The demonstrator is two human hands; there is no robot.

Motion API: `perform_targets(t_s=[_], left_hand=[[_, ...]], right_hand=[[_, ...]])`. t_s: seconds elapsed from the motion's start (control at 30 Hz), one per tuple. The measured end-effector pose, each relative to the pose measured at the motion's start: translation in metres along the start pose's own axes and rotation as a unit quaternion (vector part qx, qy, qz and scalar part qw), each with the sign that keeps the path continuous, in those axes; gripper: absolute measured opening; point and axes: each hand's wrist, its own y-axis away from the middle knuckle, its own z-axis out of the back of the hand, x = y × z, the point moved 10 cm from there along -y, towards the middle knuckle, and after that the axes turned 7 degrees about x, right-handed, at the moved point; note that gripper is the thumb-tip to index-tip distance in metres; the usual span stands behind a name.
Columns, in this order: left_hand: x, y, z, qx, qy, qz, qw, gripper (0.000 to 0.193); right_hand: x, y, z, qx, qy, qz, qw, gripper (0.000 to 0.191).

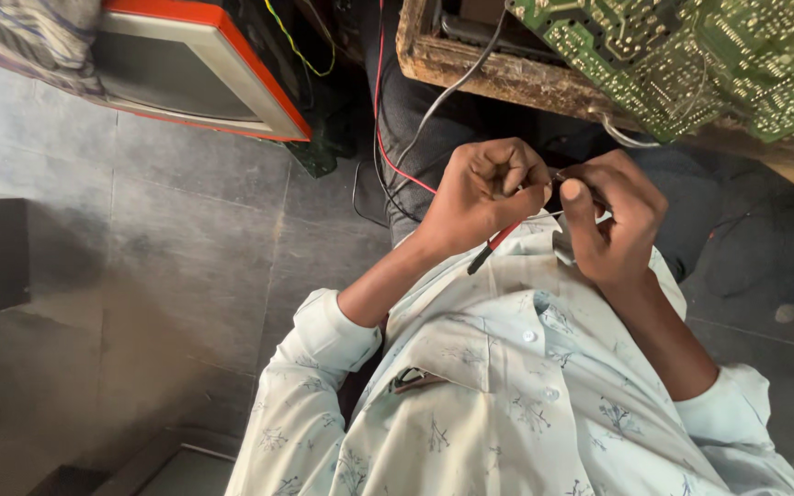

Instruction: The person holds a green circuit board against the workbench and solders components on it with a soldering iron. They then pick up multimeter test leads, attach and adjust the probes, and handle the wires while seated at the bench.

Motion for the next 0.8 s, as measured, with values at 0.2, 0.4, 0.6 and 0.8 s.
perform_targets(t_s=[0.2, 0.4, 0.6, 0.8], left_hand=[[0.007, 0.001, -0.003, 0.006, -0.003, 0.018, 1.000, 0.036], [-0.005, -0.003, -0.003, 0.006, -0.047, 0.014, 0.999, 0.037], [-0.003, -0.002, -0.006, 0.007, -0.018, 0.040, 0.999, 0.034], [-0.005, -0.002, -0.006, 0.013, -0.051, 0.042, 0.998, 0.035]], right_hand=[[0.003, -0.001, -0.002, 0.007, 0.002, 0.006, 1.000, 0.027], [0.013, -0.010, 0.000, -0.001, 0.017, 0.004, 1.000, 0.021], [0.015, -0.011, 0.002, -0.009, 0.010, 0.002, 1.000, 0.016], [0.015, -0.010, 0.003, -0.014, 0.027, 0.004, 1.000, 0.014]])
